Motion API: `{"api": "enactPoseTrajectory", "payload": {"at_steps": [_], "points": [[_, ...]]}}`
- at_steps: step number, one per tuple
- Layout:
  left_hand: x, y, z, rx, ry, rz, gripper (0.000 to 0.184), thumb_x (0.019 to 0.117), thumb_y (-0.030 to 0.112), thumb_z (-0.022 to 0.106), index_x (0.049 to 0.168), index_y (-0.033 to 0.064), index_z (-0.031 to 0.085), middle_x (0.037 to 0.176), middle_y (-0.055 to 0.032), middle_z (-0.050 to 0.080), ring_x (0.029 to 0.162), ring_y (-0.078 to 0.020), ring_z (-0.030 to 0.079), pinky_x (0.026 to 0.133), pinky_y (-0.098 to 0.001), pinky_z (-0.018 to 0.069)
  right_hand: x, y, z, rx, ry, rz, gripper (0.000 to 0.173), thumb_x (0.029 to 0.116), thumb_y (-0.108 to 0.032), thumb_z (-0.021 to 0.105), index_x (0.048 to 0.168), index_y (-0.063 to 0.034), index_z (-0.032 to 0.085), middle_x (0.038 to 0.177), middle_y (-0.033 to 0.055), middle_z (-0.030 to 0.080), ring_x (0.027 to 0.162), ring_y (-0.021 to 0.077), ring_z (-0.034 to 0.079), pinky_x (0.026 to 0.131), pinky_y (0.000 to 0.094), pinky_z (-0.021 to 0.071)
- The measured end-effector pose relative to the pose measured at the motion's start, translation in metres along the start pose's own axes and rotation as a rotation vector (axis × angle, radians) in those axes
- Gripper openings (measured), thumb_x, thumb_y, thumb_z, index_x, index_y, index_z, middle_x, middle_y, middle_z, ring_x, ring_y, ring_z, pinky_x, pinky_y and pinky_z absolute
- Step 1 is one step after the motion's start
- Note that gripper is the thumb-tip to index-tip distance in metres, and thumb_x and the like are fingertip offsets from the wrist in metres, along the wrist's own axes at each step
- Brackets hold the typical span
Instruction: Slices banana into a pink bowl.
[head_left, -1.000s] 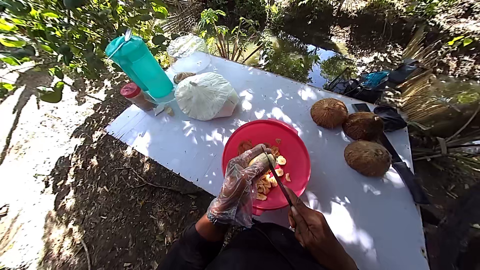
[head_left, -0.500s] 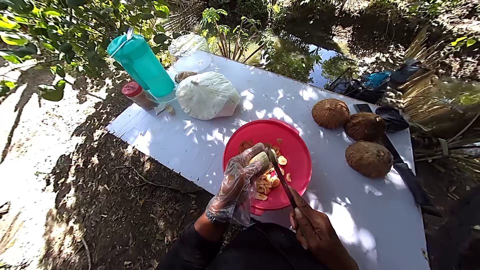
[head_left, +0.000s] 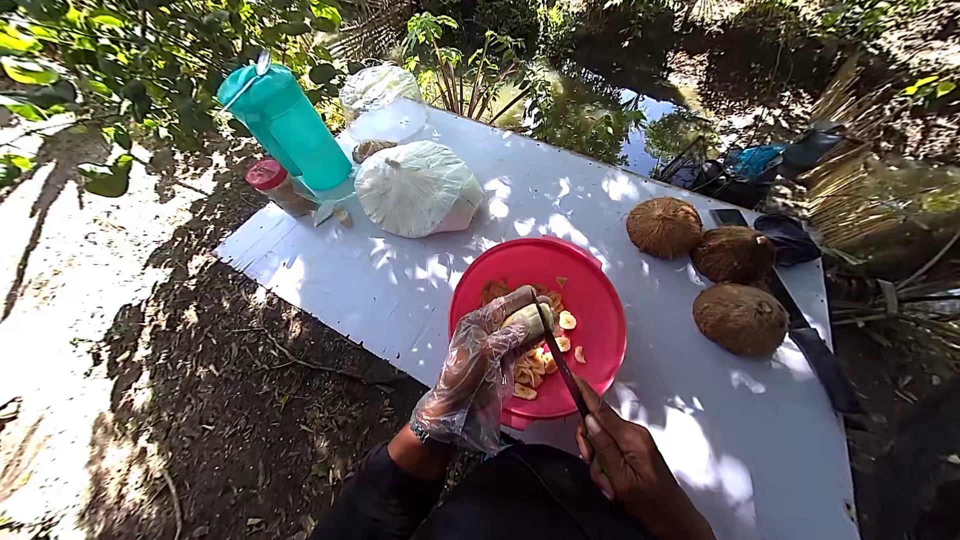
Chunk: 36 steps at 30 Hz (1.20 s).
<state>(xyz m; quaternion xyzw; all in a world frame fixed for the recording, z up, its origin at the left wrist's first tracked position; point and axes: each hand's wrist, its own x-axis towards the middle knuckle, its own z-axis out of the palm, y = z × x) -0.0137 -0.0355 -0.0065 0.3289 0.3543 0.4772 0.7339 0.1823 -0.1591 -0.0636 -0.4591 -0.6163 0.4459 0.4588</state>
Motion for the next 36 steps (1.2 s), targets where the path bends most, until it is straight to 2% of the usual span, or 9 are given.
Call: {"api": "enactPoseTrajectory", "payload": {"at_steps": [5, 13, 20, 25, 29, 32, 36], "points": [[0.0020, 0.0044, 0.0054, 0.104, 0.087, 0.005, 0.039, 0.0984, -0.005, 0.054, 0.138, -0.0056, 0.057, 0.128, -0.0215, 0.066, 0.113, -0.0305, 0.068, 0.098, -0.0424, 0.0582, -0.0001, -0.0047, -0.0019, -0.030, 0.029, -0.068, 0.047, 0.1126, -0.023, 0.035, 0.155, -0.0061, 0.045, 0.076, -0.0019, 0.059, 0.048, 0.0011, 0.045, 0.040, 0.0166, 0.0417], [0.0002, 0.0017, 0.0043, 0.192, 0.027, 0.069, 0.039, 0.0978, -0.004, 0.057, 0.137, -0.0060, 0.058, 0.127, -0.0221, 0.067, 0.113, -0.0306, 0.069, 0.098, -0.0422, 0.0588, -0.0020, -0.0031, -0.0014, -0.038, 0.013, -0.056, 0.047, 0.1125, -0.023, 0.036, 0.155, -0.0067, 0.045, 0.077, -0.0016, 0.060, 0.047, 0.0014, 0.045, 0.040, 0.0174, 0.0422], [-0.0018, 0.0035, 0.0051, 0.071, 0.005, 0.022, 0.038, 0.0983, -0.007, 0.052, 0.136, -0.0105, 0.056, 0.126, -0.0256, 0.066, 0.113, -0.0339, 0.069, 0.097, -0.0442, 0.0587, -0.0015, -0.0045, -0.0019, 0.063, -0.046, -0.012, 0.047, 0.1130, -0.022, 0.035, 0.156, -0.0047, 0.043, 0.077, -0.0015, 0.059, 0.046, 0.0017, 0.044, 0.040, 0.0174, 0.0419], [-0.0018, -0.0003, 0.0040, 0.030, 0.005, 0.008, 0.039, 0.0982, -0.008, 0.051, 0.137, -0.0114, 0.054, 0.126, -0.0271, 0.066, 0.112, -0.0346, 0.069, 0.098, -0.0445, 0.0581, -0.0015, -0.0003, 0.0001, -0.125, -0.001, -0.025, 0.046, 0.1111, -0.018, 0.036, 0.153, -0.0034, 0.047, 0.074, -0.0024, 0.059, 0.048, 0.0016, 0.046, 0.041, 0.0176, 0.0435], [-0.0024, -0.0011, 0.0059, 0.093, 0.014, -0.011, 0.039, 0.0997, -0.005, 0.052, 0.139, -0.0073, 0.055, 0.125, -0.0217, 0.067, 0.111, -0.0285, 0.069, 0.098, -0.0412, 0.0573, -0.0004, 0.0040, 0.0016, -0.186, -0.012, 0.000, 0.047, 0.1097, -0.017, 0.036, 0.153, -0.0036, 0.047, 0.073, -0.0029, 0.059, 0.047, 0.0018, 0.046, 0.041, 0.0188, 0.0435], [-0.0029, -0.0010, 0.0075, 0.050, 0.016, 0.001, 0.039, 0.0992, -0.006, 0.053, 0.138, -0.0101, 0.053, 0.126, -0.0229, 0.066, 0.113, -0.0299, 0.068, 0.099, -0.0420, 0.0573, 0.0004, 0.0028, 0.0012, -0.152, -0.010, -0.005, 0.047, 0.1095, -0.017, 0.037, 0.154, -0.0039, 0.046, 0.072, -0.0037, 0.059, 0.047, 0.0005, 0.046, 0.042, 0.0172, 0.0434], [0.0017, -0.0014, 0.0016, 0.117, 0.057, 0.010, 0.039, 0.0993, -0.005, 0.053, 0.139, -0.0079, 0.054, 0.128, -0.0215, 0.065, 0.112, -0.0284, 0.069, 0.096, -0.0402, 0.0588, 0.0001, 0.0009, 0.0002, -0.095, 0.030, -0.056, 0.046, 0.1117, -0.021, 0.036, 0.154, -0.0053, 0.046, 0.076, -0.0020, 0.061, 0.047, 0.0012, 0.045, 0.040, 0.0181, 0.0427]]}}
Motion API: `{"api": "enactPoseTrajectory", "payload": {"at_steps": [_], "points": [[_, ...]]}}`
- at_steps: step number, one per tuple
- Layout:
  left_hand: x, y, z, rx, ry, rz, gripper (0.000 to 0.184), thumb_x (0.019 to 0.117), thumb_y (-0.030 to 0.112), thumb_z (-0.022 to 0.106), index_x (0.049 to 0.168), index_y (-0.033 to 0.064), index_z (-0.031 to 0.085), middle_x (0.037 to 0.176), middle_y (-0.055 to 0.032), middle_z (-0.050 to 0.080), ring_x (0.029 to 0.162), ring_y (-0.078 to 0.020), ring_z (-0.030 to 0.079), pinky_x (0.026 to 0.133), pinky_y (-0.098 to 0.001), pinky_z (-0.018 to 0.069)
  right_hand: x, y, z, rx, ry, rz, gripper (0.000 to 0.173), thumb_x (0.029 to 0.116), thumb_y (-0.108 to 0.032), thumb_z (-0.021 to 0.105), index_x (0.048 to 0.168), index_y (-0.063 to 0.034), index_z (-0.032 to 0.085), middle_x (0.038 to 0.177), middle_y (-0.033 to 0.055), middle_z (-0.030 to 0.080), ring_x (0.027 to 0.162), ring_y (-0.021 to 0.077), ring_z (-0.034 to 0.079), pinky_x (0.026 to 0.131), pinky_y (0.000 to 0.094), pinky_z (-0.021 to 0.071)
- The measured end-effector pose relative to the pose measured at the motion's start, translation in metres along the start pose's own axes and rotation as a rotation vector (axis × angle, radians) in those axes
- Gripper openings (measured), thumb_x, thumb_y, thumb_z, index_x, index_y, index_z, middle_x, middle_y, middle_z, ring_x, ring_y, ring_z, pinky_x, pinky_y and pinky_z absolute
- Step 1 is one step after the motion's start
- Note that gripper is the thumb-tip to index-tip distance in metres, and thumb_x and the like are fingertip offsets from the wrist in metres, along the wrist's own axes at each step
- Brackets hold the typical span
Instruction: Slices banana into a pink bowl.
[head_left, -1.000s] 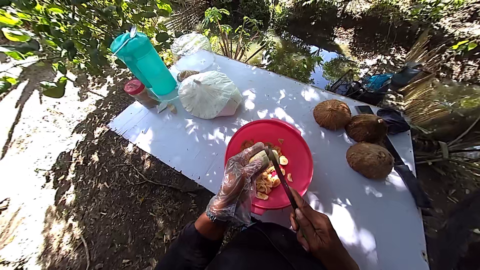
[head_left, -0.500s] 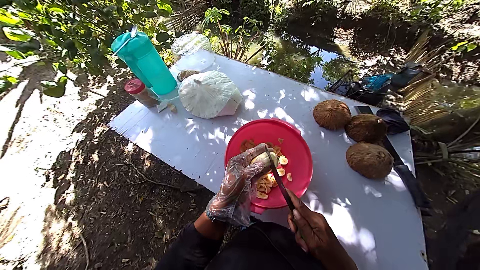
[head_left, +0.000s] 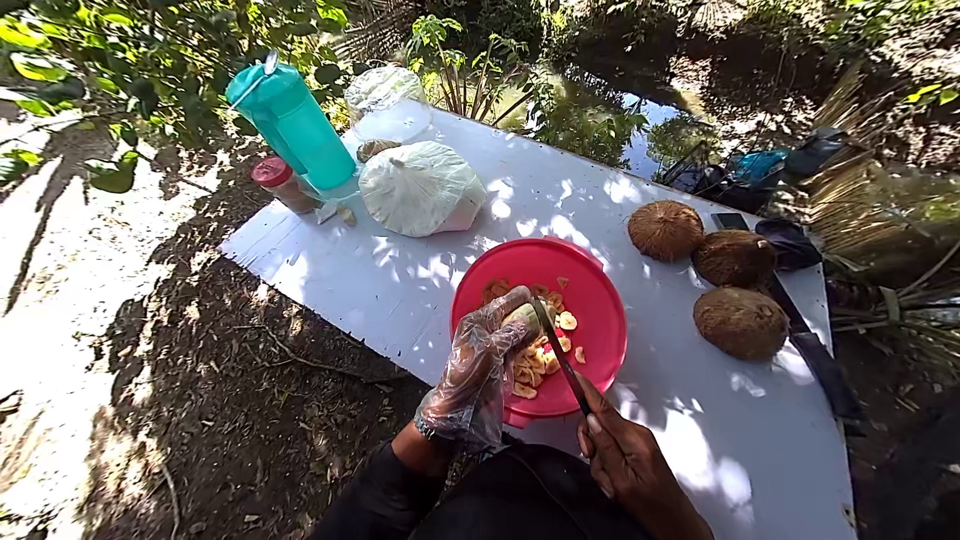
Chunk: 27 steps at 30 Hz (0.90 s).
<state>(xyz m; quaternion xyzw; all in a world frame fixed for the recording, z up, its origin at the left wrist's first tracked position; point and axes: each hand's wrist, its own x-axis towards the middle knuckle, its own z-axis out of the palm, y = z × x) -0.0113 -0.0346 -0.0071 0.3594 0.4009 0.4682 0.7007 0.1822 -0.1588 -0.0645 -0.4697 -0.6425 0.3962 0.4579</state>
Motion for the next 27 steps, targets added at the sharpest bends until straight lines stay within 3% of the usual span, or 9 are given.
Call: {"api": "enactPoseTrajectory", "payload": {"at_steps": [7, 12, 17, 27], "points": [[0.001, -0.001, 0.002, -0.043, -0.031, -0.006, 0.036, 0.0991, -0.005, 0.055, 0.135, -0.0098, 0.056, 0.123, -0.0250, 0.068, 0.111, -0.0332, 0.070, 0.098, -0.0426, 0.0583, 0.000, -0.001, -0.002, 0.030, -0.024, 0.004, 0.046, 0.1123, -0.022, 0.036, 0.154, -0.0048, 0.046, 0.075, -0.0020, 0.059, 0.047, 0.0019, 0.046, 0.040, 0.0178, 0.0430], [0.000, 0.002, 0.006, -0.045, -0.053, -0.022, 0.038, 0.1006, -0.006, 0.050, 0.139, -0.0088, 0.053, 0.127, -0.0242, 0.066, 0.116, -0.0334, 0.068, 0.101, -0.0438, 0.0566, -0.001, 0.002, -0.001, -0.051, -0.018, 0.017, 0.046, 0.1103, -0.017, 0.037, 0.152, -0.0011, 0.047, 0.074, -0.0027, 0.060, 0.048, 0.0010, 0.046, 0.042, 0.0172, 0.0432], [-0.002, 0.002, 0.008, -0.060, -0.048, -0.013, 0.039, 0.0992, -0.006, 0.053, 0.138, -0.0113, 0.052, 0.126, -0.0254, 0.066, 0.113, -0.0336, 0.069, 0.100, -0.0438, 0.0574, 0.001, 0.005, 0.000, -0.101, -0.039, 0.056, 0.047, 0.1096, -0.017, 0.037, 0.153, -0.0043, 0.047, 0.071, -0.0028, 0.059, 0.046, 0.0023, 0.045, 0.041, 0.0192, 0.0435], [0.004, 0.001, 0.002, 0.044, -0.018, 0.028, 0.038, 0.0998, -0.004, 0.053, 0.138, -0.0080, 0.054, 0.128, -0.0201, 0.065, 0.111, -0.0264, 0.068, 0.096, -0.0385, 0.0586, 0.002, 0.001, -0.004, 0.027, -0.008, -0.004, 0.047, 0.1121, -0.024, 0.036, 0.154, -0.0050, 0.045, 0.076, -0.0022, 0.060, 0.047, 0.0009, 0.045, 0.040, 0.0169, 0.0424]]}}
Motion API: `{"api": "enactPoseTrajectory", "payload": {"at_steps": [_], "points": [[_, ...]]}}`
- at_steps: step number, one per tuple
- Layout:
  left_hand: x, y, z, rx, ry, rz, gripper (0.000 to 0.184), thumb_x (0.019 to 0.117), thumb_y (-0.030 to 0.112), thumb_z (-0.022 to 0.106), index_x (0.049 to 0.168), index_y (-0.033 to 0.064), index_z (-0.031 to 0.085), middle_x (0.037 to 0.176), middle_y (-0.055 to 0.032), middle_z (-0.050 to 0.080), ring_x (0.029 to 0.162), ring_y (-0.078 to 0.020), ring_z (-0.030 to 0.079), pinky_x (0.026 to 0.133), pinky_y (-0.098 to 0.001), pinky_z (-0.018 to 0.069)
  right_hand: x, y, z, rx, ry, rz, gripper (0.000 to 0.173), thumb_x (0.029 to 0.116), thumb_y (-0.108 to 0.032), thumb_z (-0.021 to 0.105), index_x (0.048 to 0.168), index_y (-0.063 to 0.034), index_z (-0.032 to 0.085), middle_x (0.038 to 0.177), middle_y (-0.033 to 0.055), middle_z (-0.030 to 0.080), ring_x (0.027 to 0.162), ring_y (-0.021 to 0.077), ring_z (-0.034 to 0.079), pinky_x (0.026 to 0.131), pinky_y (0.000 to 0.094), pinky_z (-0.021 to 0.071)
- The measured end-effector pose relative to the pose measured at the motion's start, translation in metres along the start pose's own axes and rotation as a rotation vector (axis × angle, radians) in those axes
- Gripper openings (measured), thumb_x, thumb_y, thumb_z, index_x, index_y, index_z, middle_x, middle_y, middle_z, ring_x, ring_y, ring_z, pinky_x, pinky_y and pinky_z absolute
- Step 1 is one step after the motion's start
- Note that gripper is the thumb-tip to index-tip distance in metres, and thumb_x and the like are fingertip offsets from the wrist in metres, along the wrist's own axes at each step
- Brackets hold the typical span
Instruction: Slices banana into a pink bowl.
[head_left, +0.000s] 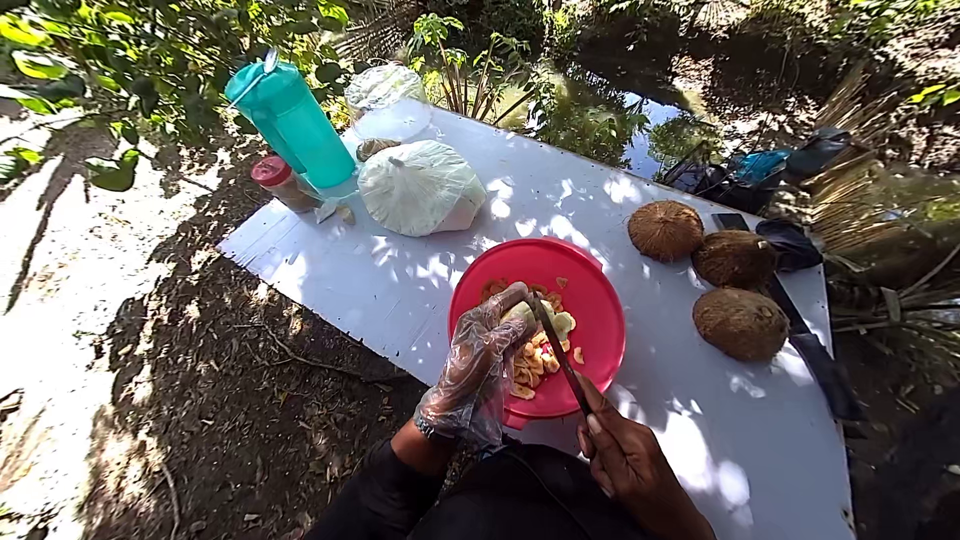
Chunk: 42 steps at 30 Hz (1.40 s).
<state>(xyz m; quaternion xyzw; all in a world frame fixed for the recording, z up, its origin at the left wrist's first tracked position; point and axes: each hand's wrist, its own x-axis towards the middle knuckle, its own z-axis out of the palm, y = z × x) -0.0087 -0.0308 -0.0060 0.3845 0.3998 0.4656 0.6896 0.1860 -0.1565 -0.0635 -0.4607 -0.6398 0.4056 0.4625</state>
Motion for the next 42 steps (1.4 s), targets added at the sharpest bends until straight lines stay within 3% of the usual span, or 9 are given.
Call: {"api": "enactPoseTrajectory", "payload": {"at_steps": [18, 26, 36, 42], "points": [[-0.0049, 0.0020, 0.0000, -0.144, -0.066, -0.030, 0.041, 0.1003, -0.006, 0.047, 0.141, -0.0107, 0.049, 0.131, -0.0252, 0.064, 0.118, -0.0336, 0.066, 0.101, -0.0428, 0.0561, 0.0016, 0.0022, 0.0031, 0.006, -0.061, 0.053, 0.046, 0.1103, -0.017, 0.036, 0.153, -0.0011, 0.046, 0.073, -0.0032, 0.058, 0.048, 0.0013, 0.046, 0.041, 0.0177, 0.0424], [-0.0028, -0.0003, -0.0010, -0.085, -0.027, -0.053, 0.041, 0.1010, -0.004, 0.050, 0.142, -0.0096, 0.049, 0.130, -0.0230, 0.065, 0.116, -0.0300, 0.067, 0.100, -0.0408, 0.0564, 0.0004, 0.0096, 0.0033, -0.255, 0.010, -0.024, 0.046, 0.1089, -0.019, 0.037, 0.151, -0.0065, 0.052, 0.075, -0.0002, 0.062, 0.053, 0.0033, 0.049, 0.049, 0.0187, 0.0464], [-0.0057, 0.0016, 0.0010, -0.090, 0.059, -0.052, 0.039, 0.0990, -0.005, 0.056, 0.137, -0.0090, 0.054, 0.125, -0.0241, 0.068, 0.112, -0.0322, 0.070, 0.097, -0.0425, 0.0586, -0.0015, 0.0003, 0.0011, -0.066, -0.029, -0.017, 0.046, 0.1113, -0.020, 0.036, 0.154, -0.0053, 0.046, 0.076, -0.0013, 0.061, 0.049, 0.0021, 0.046, 0.041, 0.0181, 0.0432], [-0.0068, 0.0041, -0.0004, -0.095, 0.001, -0.023, 0.037, 0.0989, -0.007, 0.054, 0.136, -0.0116, 0.054, 0.124, -0.0253, 0.068, 0.111, -0.0331, 0.070, 0.097, -0.0428, 0.0586, -0.0021, 0.0010, 0.0035, -0.051, -0.038, 0.013, 0.046, 0.1110, -0.019, 0.036, 0.154, -0.0043, 0.047, 0.073, -0.0022, 0.059, 0.048, 0.0021, 0.046, 0.041, 0.0182, 0.0427]]}}
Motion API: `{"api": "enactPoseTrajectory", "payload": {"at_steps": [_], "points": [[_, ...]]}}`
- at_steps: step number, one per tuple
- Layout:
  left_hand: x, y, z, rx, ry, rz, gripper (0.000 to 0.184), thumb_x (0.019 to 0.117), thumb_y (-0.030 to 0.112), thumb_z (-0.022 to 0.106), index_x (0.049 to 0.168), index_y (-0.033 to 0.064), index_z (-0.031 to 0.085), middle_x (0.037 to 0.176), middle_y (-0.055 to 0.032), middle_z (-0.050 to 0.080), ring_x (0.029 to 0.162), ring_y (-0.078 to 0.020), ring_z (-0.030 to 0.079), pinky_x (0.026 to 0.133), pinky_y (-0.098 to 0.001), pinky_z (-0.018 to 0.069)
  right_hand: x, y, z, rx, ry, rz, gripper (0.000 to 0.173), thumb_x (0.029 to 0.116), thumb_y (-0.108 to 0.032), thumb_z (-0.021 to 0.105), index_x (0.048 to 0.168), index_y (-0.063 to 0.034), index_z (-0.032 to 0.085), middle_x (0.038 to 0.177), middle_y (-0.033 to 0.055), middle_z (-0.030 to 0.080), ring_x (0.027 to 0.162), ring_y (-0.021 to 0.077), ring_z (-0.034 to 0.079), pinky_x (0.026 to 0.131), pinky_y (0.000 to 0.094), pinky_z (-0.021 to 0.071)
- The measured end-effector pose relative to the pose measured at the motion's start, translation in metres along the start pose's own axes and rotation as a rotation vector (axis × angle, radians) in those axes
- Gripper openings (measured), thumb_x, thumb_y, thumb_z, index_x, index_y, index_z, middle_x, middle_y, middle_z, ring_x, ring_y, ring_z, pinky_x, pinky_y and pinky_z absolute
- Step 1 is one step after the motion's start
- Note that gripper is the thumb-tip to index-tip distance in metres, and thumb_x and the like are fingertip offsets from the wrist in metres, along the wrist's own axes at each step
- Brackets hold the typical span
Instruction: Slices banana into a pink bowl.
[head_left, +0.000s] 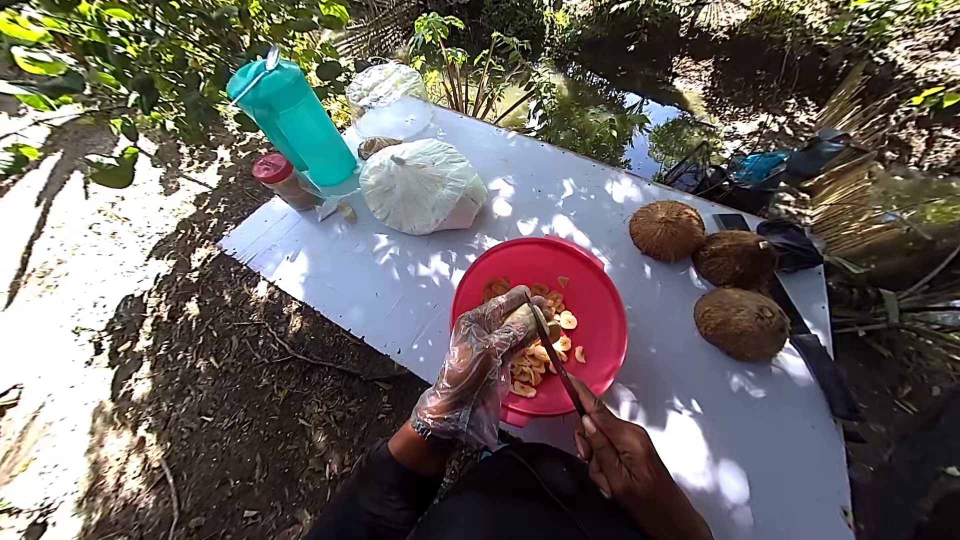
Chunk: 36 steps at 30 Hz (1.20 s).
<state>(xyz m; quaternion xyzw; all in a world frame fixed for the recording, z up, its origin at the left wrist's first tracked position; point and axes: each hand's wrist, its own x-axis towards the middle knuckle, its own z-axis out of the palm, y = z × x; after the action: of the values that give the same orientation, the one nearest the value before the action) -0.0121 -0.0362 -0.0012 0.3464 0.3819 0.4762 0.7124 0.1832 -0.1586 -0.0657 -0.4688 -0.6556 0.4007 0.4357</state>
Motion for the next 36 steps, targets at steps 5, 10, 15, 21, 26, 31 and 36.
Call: {"api": "enactPoseTrajectory", "payload": {"at_steps": [5, 10, 15, 21, 26, 31, 36], "points": [[-0.0042, 0.0036, 0.0031, -0.072, -0.027, -0.014, 0.038, 0.0993, -0.008, 0.049, 0.137, -0.0119, 0.052, 0.124, -0.0262, 0.067, 0.113, -0.0340, 0.069, 0.099, -0.0442, 0.0572, 0.0008, 0.0014, 0.0008, 0.015, -0.030, 0.028, 0.046, 0.1104, -0.017, 0.036, 0.153, -0.0029, 0.047, 0.072, -0.0027, 0.059, 0.046, 0.0014, 0.046, 0.041, 0.0180, 0.0430], [-0.0010, 0.0020, 0.0010, -0.087, -0.022, -0.010, 0.040, 0.0998, -0.009, 0.046, 0.139, -0.0116, 0.050, 0.127, -0.0267, 0.066, 0.114, -0.0352, 0.068, 0.099, -0.0447, 0.0570, 0.0010, 0.0005, 0.0016, 0.023, 0.009, 0.009, 0.046, 0.1105, -0.018, 0.036, 0.153, -0.0031, 0.047, 0.073, -0.0026, 0.060, 0.046, 0.0013, 0.046, 0.040, 0.0178, 0.0426], [0.0030, -0.0011, -0.0017, -0.012, 0.050, 0.027, 0.040, 0.0986, -0.007, 0.053, 0.139, -0.0099, 0.052, 0.128, -0.0248, 0.065, 0.112, -0.0320, 0.069, 0.096, -0.0417, 0.0589, 0.0008, -0.0046, -0.0012, 0.050, 0.019, -0.030, 0.046, 0.1115, -0.019, 0.036, 0.155, -0.0047, 0.045, 0.075, -0.0018, 0.060, 0.047, 0.0007, 0.046, 0.040, 0.0169, 0.0425], [0.0018, -0.0021, 0.0021, 0.019, 0.051, 0.071, 0.042, 0.0980, -0.007, 0.055, 0.139, -0.0109, 0.052, 0.127, -0.0252, 0.066, 0.113, -0.0328, 0.069, 0.097, -0.0416, 0.0591, 0.0005, -0.0018, -0.0004, 0.062, -0.002, -0.037, 0.046, 0.1119, -0.021, 0.036, 0.154, -0.0036, 0.046, 0.075, -0.0012, 0.060, 0.048, 0.0011, 0.046, 0.041, 0.0169, 0.0429], [0.0002, -0.0028, 0.0028, 0.043, 0.032, 0.102, 0.039, 0.0979, -0.007, 0.055, 0.136, -0.0117, 0.054, 0.125, -0.0250, 0.067, 0.112, -0.0338, 0.070, 0.097, -0.0428, 0.0592, 0.0003, -0.0020, 0.0006, 0.034, -0.001, -0.007, 0.046, 0.1107, -0.017, 0.036, 0.153, -0.0019, 0.046, 0.073, -0.0024, 0.059, 0.047, 0.0012, 0.046, 0.040, 0.0171, 0.0426], [-0.0018, 0.0016, 0.0038, 0.008, 0.007, 0.062, 0.040, 0.0980, -0.009, 0.052, 0.138, -0.0119, 0.052, 0.125, -0.0253, 0.067, 0.111, -0.0341, 0.070, 0.096, -0.0429, 0.0597, 0.0012, -0.0009, 0.0008, 0.007, -0.009, 0.000, 0.046, 0.1100, -0.017, 0.037, 0.152, -0.0026, 0.047, 0.073, -0.0020, 0.059, 0.048, 0.0015, 0.046, 0.042, 0.0174, 0.0426], [-0.0020, 0.0018, 0.0062, 0.014, 0.020, 0.044, 0.039, 0.0985, -0.008, 0.053, 0.138, -0.0115, 0.052, 0.124, -0.0245, 0.068, 0.110, -0.0326, 0.070, 0.096, -0.0422, 0.0596, 0.0020, 0.0014, 0.0011, -0.106, -0.005, 0.008, 0.046, 0.1100, -0.018, 0.036, 0.153, -0.0046, 0.048, 0.073, -0.0014, 0.060, 0.049, 0.0030, 0.048, 0.044, 0.0188, 0.0453]]}}
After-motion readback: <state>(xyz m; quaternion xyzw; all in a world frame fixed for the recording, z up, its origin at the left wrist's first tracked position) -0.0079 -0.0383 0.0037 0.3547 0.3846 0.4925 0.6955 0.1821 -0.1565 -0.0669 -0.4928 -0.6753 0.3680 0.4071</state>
